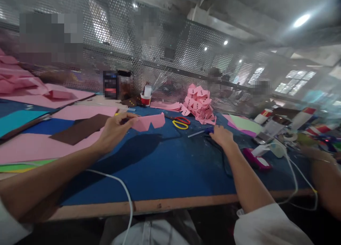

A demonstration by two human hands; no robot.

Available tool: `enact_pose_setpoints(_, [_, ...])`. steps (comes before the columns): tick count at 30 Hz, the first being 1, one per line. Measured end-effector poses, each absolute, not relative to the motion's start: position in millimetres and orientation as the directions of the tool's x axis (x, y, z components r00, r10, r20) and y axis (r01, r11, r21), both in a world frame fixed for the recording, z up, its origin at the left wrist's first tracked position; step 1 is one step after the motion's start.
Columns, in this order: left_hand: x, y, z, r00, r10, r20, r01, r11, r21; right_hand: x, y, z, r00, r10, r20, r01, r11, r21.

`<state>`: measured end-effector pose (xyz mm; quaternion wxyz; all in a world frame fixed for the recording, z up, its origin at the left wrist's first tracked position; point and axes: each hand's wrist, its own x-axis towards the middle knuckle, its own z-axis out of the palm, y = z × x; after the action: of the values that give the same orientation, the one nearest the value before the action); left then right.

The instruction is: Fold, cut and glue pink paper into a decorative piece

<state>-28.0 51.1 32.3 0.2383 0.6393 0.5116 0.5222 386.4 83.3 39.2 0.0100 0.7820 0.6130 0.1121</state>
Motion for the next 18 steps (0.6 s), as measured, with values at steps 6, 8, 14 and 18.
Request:
enact_pose_setpoints(6, [-37.4,57.6,35.6,-0.129,0.908,0.398,0.319,-0.342,0.884,396.4,88.0,36.0,0.284,0.955,0.085,0.938,-0.295,0.18])
enact_pose_setpoints(8, [-40.3,58.6,38.0,-0.14,0.909,0.393,0.309,-0.337,0.89,398.5,87.1,35.3,0.289,0.954,0.078,0.936,-0.299,0.186])
enact_pose_setpoints(14, [-43.6,62.8,38.1,-0.183,0.904,0.387,0.282,-0.329,0.901,405.6,82.2,40.3,0.293,0.943,0.158,0.936,-0.317,0.156])
enact_pose_setpoints(18, [-46.6,62.3,33.1,-0.199,0.911,0.36,0.325,-0.285,0.901,404.2,85.2,46.7,0.316,0.883,0.347,0.949,-0.285,-0.138])
